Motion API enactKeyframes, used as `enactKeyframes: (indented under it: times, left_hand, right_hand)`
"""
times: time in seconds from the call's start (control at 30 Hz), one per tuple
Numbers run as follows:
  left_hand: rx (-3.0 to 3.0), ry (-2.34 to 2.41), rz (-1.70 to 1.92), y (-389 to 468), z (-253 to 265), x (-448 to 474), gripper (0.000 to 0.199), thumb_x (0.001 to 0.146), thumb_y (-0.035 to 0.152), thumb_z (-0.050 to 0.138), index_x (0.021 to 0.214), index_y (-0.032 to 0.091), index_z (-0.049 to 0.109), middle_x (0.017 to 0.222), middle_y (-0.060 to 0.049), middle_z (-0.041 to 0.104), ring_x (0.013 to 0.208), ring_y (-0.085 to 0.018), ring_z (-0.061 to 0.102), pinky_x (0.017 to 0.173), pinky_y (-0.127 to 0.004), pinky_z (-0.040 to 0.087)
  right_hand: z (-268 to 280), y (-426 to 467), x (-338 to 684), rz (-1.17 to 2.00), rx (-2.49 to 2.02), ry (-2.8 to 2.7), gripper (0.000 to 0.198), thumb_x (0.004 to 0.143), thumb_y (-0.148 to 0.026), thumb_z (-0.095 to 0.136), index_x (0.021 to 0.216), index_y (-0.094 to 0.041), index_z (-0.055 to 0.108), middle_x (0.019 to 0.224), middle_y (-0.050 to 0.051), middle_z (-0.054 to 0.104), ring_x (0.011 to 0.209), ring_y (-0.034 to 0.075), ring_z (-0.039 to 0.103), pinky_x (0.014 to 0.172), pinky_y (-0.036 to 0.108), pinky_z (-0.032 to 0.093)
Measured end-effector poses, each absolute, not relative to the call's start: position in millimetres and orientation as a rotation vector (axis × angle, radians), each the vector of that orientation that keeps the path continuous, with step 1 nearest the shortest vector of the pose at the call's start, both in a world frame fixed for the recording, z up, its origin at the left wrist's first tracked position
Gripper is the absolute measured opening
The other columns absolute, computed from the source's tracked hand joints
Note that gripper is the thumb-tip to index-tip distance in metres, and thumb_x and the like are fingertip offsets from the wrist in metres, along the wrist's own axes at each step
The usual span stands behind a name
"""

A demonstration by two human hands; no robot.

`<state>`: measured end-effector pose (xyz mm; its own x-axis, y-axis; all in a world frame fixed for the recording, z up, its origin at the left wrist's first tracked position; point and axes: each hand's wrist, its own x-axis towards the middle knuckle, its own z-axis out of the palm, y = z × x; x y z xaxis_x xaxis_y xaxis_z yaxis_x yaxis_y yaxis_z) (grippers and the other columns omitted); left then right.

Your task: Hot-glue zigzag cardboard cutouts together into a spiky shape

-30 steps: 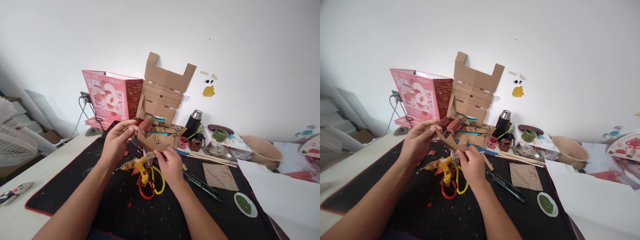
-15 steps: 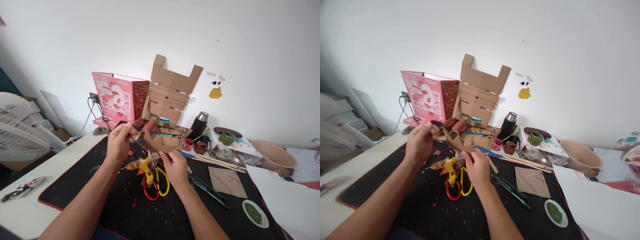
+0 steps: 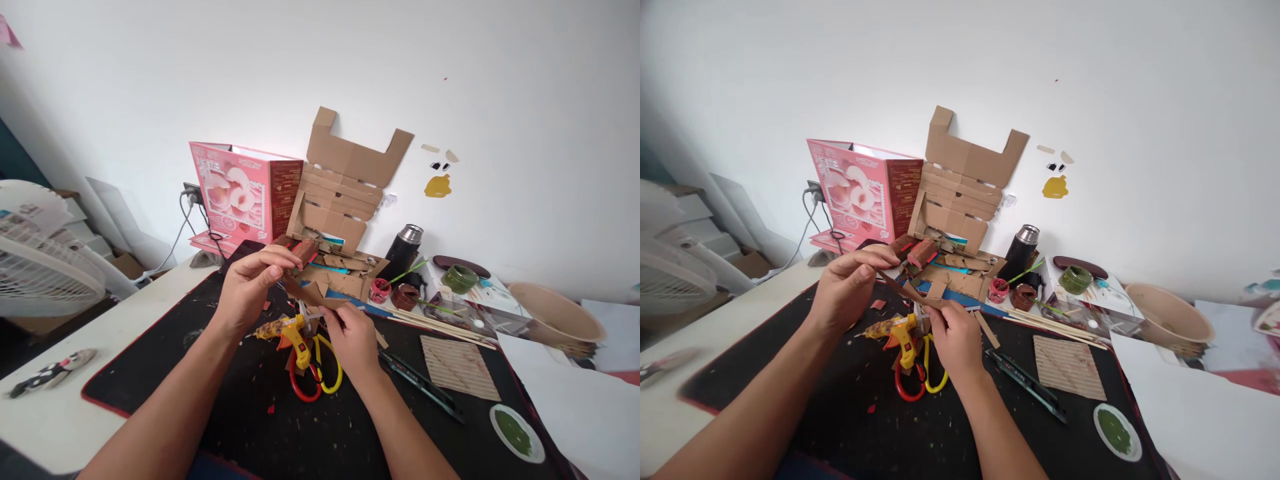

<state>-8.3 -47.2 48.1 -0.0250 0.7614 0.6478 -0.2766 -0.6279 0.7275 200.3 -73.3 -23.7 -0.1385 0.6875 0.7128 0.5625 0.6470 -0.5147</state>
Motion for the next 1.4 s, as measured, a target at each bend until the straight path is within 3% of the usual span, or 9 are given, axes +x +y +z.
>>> enactKeyframes:
  times: [0.63,0.8,0.87,0.93,1.0,1.1,1.2,1.3,1.4]
  left_hand:
    - [1.382,0.451,1.804,-44.8,48.3,-4.8,0.017,0.086,0.037,0.088,0.077,0.023,0.082,0.08,-0.004,0.076,0.086,-0.02,0.07,0.089,-0.034,0.054]
    - [1.203,0.447,1.835,-40.0,48.0,-9.4,0.03,0.086,0.048,0.086,0.072,0.022,0.079,0.076,-0.003,0.074,0.085,-0.019,0.069,0.089,-0.032,0.055]
    - [1.182,0.476,1.821,-37.9,45.9,-12.2,0.038,0.091,0.059,0.077,0.078,0.023,0.082,0.083,-0.005,0.077,0.087,-0.02,0.071,0.086,-0.032,0.056]
    - [1.322,0.54,1.744,-37.6,42.5,-13.3,0.045,0.092,0.066,0.072,0.102,0.024,0.085,0.097,-0.008,0.081,0.094,-0.024,0.073,0.09,-0.036,0.057]
    - [1.614,0.702,1.56,-38.5,38.1,-12.1,0.05,0.087,0.06,0.08,0.124,0.026,0.08,0.114,-0.01,0.081,0.107,-0.028,0.073,0.097,-0.039,0.056]
    - [2.025,0.995,1.412,-38.5,30.1,-7.9,0.058,0.081,0.047,0.089,0.134,0.028,0.074,0.129,-0.009,0.076,0.117,-0.029,0.069,0.102,-0.042,0.055]
    - [2.115,1.123,1.436,-34.6,23.0,-5.7,0.044,0.09,0.04,0.079,0.131,0.026,0.071,0.117,-0.006,0.077,0.107,-0.026,0.071,0.098,-0.041,0.056]
    - [2.118,1.144,1.434,-31.9,21.5,-5.2,0.018,0.094,0.033,0.074,0.109,0.024,0.074,0.097,-0.002,0.077,0.09,-0.021,0.071,0.083,-0.035,0.058]
    - [2.241,1.081,1.52,-34.2,26.8,-3.8,0.004,0.096,0.027,0.072,0.096,0.024,0.073,0.093,-0.002,0.076,0.085,-0.02,0.07,0.078,-0.032,0.056]
  right_hand:
    - [-25.8,-73.4,198.6,0.147,-1.044,-1.841,0.027,0.108,-0.028,0.058,0.091,-0.022,0.077,0.078,0.006,0.077,0.071,0.022,0.073,0.067,0.029,0.05]
    - [-26.5,-73.2,198.5,0.243,-1.099,-1.74,0.04,0.106,-0.036,0.061,0.068,-0.024,0.064,0.062,0.003,0.066,0.06,0.02,0.064,0.061,0.029,0.045]
    - [-25.6,-72.4,199.7,0.364,-1.17,-1.649,0.046,0.104,-0.043,0.063,0.063,-0.024,0.056,0.055,0.0,0.06,0.054,0.018,0.06,0.058,0.028,0.042]
    - [-23.9,-71.5,201.0,0.524,-1.214,-1.541,0.05,0.103,-0.051,0.063,0.062,-0.025,0.051,0.049,-0.002,0.056,0.049,0.017,0.057,0.056,0.028,0.041]
    - [-21.9,-70.7,201.9,0.649,-1.215,-1.449,0.053,0.101,-0.057,0.062,0.061,-0.025,0.049,0.047,-0.003,0.055,0.046,0.017,0.055,0.054,0.029,0.041]
    - [-19.6,-70.3,201.9,0.726,-1.2,-1.377,0.056,0.098,-0.065,0.063,0.06,-0.026,0.047,0.046,-0.003,0.053,0.044,0.016,0.052,0.052,0.029,0.041]
    - [-18.2,-70.5,201.0,0.776,-1.178,-1.352,0.058,0.095,-0.069,0.065,0.061,-0.026,0.047,0.046,-0.004,0.052,0.044,0.015,0.052,0.051,0.028,0.041]
    - [-16.6,-69.6,200.3,0.854,-1.142,-1.323,0.058,0.093,-0.07,0.067,0.062,-0.025,0.048,0.047,-0.004,0.052,0.044,0.015,0.051,0.049,0.027,0.039]
    - [-14.7,-66.4,200.2,0.977,-1.091,-1.227,0.053,0.088,-0.072,0.071,0.072,-0.024,0.058,0.047,-0.006,0.052,0.041,0.014,0.049,0.043,0.026,0.038]
